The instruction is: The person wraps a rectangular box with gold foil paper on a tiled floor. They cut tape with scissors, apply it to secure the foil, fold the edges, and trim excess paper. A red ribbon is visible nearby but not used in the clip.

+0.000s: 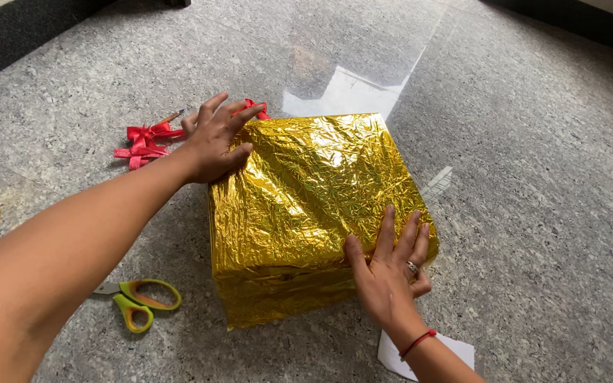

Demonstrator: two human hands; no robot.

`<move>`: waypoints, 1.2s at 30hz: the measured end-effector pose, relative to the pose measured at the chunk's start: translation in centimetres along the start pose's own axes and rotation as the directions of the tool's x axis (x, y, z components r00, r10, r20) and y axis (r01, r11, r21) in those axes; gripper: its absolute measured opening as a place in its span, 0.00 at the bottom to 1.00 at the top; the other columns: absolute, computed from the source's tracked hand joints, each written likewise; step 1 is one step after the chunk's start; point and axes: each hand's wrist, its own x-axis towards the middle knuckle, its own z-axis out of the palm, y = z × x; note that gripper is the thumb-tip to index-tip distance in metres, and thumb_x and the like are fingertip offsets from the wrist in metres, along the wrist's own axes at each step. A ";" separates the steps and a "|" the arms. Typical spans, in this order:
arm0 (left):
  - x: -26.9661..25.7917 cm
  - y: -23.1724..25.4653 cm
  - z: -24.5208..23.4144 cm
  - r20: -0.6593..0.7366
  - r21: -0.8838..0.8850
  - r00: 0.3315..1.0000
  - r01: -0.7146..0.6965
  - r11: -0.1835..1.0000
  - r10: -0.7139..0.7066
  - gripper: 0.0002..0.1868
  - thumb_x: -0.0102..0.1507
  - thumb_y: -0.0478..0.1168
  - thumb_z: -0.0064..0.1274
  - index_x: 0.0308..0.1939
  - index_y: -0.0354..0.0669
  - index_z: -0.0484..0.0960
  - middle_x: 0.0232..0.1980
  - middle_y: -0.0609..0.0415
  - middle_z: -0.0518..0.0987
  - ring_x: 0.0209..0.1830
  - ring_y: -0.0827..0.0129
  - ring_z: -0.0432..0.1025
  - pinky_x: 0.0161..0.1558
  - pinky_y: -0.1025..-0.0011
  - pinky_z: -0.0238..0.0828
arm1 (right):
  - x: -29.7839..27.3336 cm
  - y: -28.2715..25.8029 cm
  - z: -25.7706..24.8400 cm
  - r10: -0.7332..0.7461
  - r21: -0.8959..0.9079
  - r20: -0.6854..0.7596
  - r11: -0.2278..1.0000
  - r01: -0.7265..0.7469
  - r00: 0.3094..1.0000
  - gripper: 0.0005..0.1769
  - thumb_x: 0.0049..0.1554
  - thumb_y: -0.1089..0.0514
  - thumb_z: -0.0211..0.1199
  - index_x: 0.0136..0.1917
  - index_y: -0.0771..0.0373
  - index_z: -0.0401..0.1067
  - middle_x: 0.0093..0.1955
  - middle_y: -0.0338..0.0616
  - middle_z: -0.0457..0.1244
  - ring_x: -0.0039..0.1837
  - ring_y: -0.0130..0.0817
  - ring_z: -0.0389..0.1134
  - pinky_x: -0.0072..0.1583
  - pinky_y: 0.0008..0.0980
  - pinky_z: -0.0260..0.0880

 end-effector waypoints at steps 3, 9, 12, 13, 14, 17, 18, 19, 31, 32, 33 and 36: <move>0.8 -0.2 0.1 0.017 -0.022 0.999 -0.030 0.999 0.030 0.39 0.65 0.66 0.34 0.80 0.71 0.51 0.80 0.49 0.54 0.82 0.49 0.34 0.69 0.40 0.30 | -0.6 -0.4 0.4 0.095 -0.001 0.030 0.995 -0.095 0.995 0.56 0.54 0.20 0.40 0.84 0.47 0.28 0.86 0.50 0.12 0.83 0.47 0.05 0.69 0.74 0.27; 1.1 -0.1 -0.1 -0.052 -0.002 0.996 -0.073 0.997 0.073 0.39 0.64 0.66 0.37 0.79 0.70 0.54 0.81 0.50 0.55 0.82 0.50 0.37 0.70 0.42 0.31 | -0.9 0.2 0.5 0.050 0.010 0.040 0.999 -0.050 0.998 0.64 0.51 0.17 0.42 0.83 0.52 0.21 0.85 0.53 0.08 0.82 0.50 0.02 0.67 0.75 0.27; 0.7 0.3 -0.6 -0.058 -0.002 0.995 -0.077 0.997 0.077 0.41 0.63 0.62 0.41 0.81 0.69 0.54 0.82 0.50 0.55 0.83 0.53 0.37 0.71 0.45 0.31 | -1.2 0.1 0.4 0.025 -0.003 0.014 1.000 -0.025 1.000 0.65 0.51 0.16 0.43 0.83 0.52 0.22 0.84 0.53 0.09 0.82 0.50 0.03 0.68 0.75 0.24; 0.5 0.5 -0.9 -0.072 -0.014 0.996 -0.058 0.998 0.057 0.42 0.62 0.62 0.43 0.81 0.66 0.53 0.81 0.50 0.56 0.83 0.53 0.38 0.72 0.46 0.32 | -1.2 0.0 0.2 0.012 -0.002 0.014 1.000 -0.012 1.000 0.64 0.51 0.16 0.43 0.84 0.51 0.23 0.84 0.54 0.09 0.82 0.51 0.03 0.69 0.76 0.23; 0.3 0.6 -1.1 -0.087 -0.027 0.996 -0.040 0.999 0.038 0.44 0.61 0.62 0.45 0.80 0.63 0.52 0.80 0.51 0.56 0.82 0.53 0.38 0.72 0.46 0.32 | -1.3 -0.1 0.0 -0.002 -0.001 0.015 1.000 0.002 1.000 0.62 0.51 0.17 0.43 0.84 0.49 0.24 0.84 0.55 0.09 0.82 0.53 0.03 0.69 0.77 0.23; -0.2 1.5 -1.4 -0.130 -0.031 0.990 0.048 0.998 -0.052 0.49 0.60 0.67 0.50 0.80 0.57 0.50 0.78 0.48 0.57 0.79 0.53 0.39 0.70 0.48 0.34 | -1.3 0.2 -1.1 -0.016 0.048 -0.012 0.999 0.017 1.000 0.59 0.53 0.18 0.43 0.85 0.44 0.26 0.85 0.57 0.11 0.82 0.57 0.07 0.70 0.77 0.22; -0.4 1.7 -1.5 -0.144 -0.026 0.986 0.083 0.996 -0.086 0.51 0.60 0.70 0.51 0.80 0.55 0.49 0.77 0.46 0.57 0.78 0.53 0.39 0.69 0.48 0.35 | -1.2 0.3 -1.5 -0.016 0.073 -0.025 0.997 0.018 1.000 0.58 0.54 0.19 0.44 0.85 0.42 0.26 0.85 0.58 0.11 0.82 0.59 0.09 0.71 0.77 0.21; -0.8 1.8 -1.7 -0.152 -0.044 0.985 0.072 0.996 -0.078 0.50 0.61 0.70 0.50 0.80 0.53 0.51 0.78 0.47 0.57 0.79 0.53 0.40 0.70 0.48 0.35 | -1.1 0.3 -1.8 -0.054 0.084 -0.062 0.995 0.059 0.997 0.56 0.54 0.20 0.44 0.85 0.41 0.30 0.85 0.59 0.14 0.82 0.60 0.11 0.71 0.76 0.24; -8.9 7.7 -5.4 -0.338 -0.345 0.868 0.244 0.906 -0.363 0.23 0.68 0.59 0.47 0.57 0.50 0.81 0.63 0.51 0.77 0.65 0.59 0.69 0.63 0.52 0.58 | -0.6 4.6 -7.1 0.015 0.455 -0.129 0.889 0.046 0.992 0.41 0.59 0.37 0.55 0.81 0.46 0.50 0.80 0.54 0.52 0.81 0.48 0.50 0.76 0.55 0.51; -10.0 8.5 -5.7 -0.356 -0.389 0.850 0.242 0.889 -0.387 0.22 0.68 0.58 0.49 0.57 0.50 0.81 0.62 0.51 0.78 0.62 0.61 0.72 0.61 0.56 0.64 | -0.5 5.2 -7.3 0.084 0.558 -0.063 0.829 -0.035 0.994 0.42 0.59 0.39 0.56 0.81 0.47 0.48 0.79 0.53 0.53 0.80 0.46 0.53 0.74 0.52 0.54; -10.9 9.3 -6.0 -0.373 -0.433 0.830 0.241 0.869 -0.415 0.20 0.69 0.56 0.51 0.57 0.49 0.81 0.60 0.51 0.78 0.58 0.62 0.75 0.60 0.60 0.70 | -0.3 5.7 -7.5 0.141 0.648 0.011 0.753 -0.115 0.990 0.43 0.58 0.41 0.56 0.82 0.47 0.46 0.77 0.53 0.54 0.78 0.45 0.55 0.72 0.49 0.56; -13.4 11.7 -6.5 -0.304 -0.566 0.776 0.320 0.760 -0.553 0.17 0.67 0.52 0.54 0.54 0.49 0.82 0.57 0.53 0.80 0.51 0.66 0.78 0.48 0.67 0.75 | -0.3 6.9 -7.4 0.143 0.679 0.085 0.716 -0.162 0.986 0.44 0.58 0.45 0.58 0.83 0.47 0.45 0.75 0.55 0.56 0.76 0.47 0.58 0.73 0.49 0.57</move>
